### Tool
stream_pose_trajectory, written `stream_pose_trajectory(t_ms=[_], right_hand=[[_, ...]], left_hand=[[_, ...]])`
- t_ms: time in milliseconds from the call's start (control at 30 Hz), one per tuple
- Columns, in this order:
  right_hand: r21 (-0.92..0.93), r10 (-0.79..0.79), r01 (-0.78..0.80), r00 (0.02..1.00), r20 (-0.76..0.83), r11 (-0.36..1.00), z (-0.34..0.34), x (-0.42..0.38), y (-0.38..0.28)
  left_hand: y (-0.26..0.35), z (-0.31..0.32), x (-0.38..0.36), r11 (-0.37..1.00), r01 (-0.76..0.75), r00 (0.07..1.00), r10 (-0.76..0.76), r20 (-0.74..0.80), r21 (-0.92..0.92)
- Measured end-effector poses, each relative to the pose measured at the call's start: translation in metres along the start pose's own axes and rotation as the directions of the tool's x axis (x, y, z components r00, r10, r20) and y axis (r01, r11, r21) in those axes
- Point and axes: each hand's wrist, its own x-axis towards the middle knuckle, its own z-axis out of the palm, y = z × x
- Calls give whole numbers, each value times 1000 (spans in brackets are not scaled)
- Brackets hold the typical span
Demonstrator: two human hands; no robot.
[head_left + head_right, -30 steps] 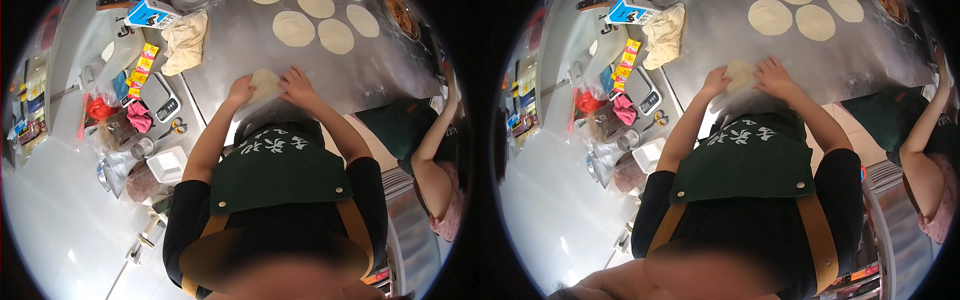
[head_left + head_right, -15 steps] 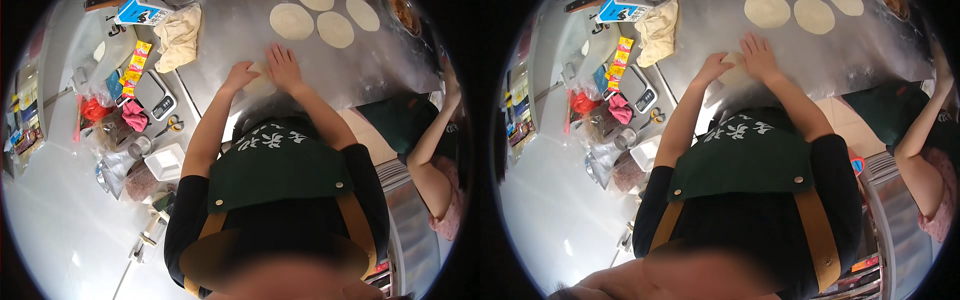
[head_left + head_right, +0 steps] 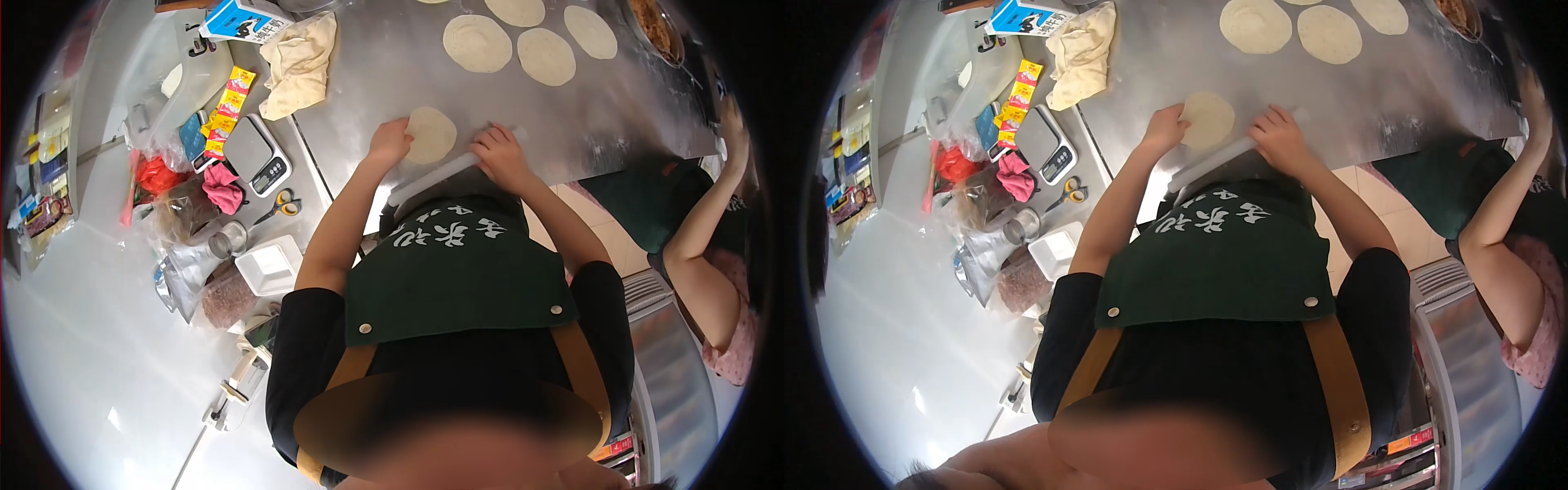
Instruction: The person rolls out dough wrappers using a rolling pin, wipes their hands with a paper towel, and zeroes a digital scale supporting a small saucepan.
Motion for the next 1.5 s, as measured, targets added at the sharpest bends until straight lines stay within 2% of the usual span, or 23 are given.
stream_pose_trajectory(t_ms=[133, 233, 333, 433, 533, 633, 733, 833, 933, 1033, 1133, 1233, 1333, 1433, 1500], right_hand=[[72, -66, 60, 995, 71, 996, 10, 30, 9], [-30, 76, -78, 995, -59, 997, 22, 49, 3], [-135, 187, -205, 973, -135, 969, 43, 53, -4], [-158, 232, -242, 969, -79, 957, 44, 39, -9], [-193, 252, -266, 963, -94, 944, 49, 69, -4], [-182, 232, -256, 962, -145, 949, 45, 96, -4], [-142, 197, -215, 972, -130, 966, 47, 68, -4], [-22, 174, -176, 981, -85, 984, 32, 29, -11], [3, 33, -33, 998, -54, 999, 27, -10, -3], [39, 62, -63, 998, 29, 997, 19, -26, 0], [16, 89, -89, 996, 17, 996, 8, -23, 2], [-2, 52, -52, 999, -9, 999, 5, -1, 6], [61, -34, 34, 999, 6, 998, 12, 21, 13], [-11, 102, -102, 995, 14, 995, 19, 41, 4], [-101, 188, -200, 975, -115, 975, 36, 50, -1]], left_hand=[[-17, 5, 5, 994, -108, 994, 108, 18, -31], [-9, -2, 2, 987, -20, 999, 25, 27, -159], [-20, 6, 5, 935, -51, 999, 48, -17, -351], [-23, 11, 11, 812, -15, 1000, 8, -15, -584], [-13, 6, 20, 835, -53, 999, 48, -24, -548], [2, -8, 28, 966, -41, 999, 43, 3, -254], [7, -3, 35, 993, -107, 994, 107, -7, 56], [22, -6, 24, 990, -76, 997, 73, 33, 118], [31, -7, 13, 999, -38, 999, 38, 5, -10], [31, -15, -2, 947, 42, 995, -68, -70, -319], [-1, 3, 2, 991, 116, 993, -118, -30, -59], [-7, 7, -8, 992, 128, 992, -127, 18, -19], [-7, 3, -12, 993, 117, 992, -116, 55, -15], [-3, -2, -10, 981, 111, 993, -117, -31, -158], [-10, 4, -3, 946, 65, 993, -94, -77, -316]])
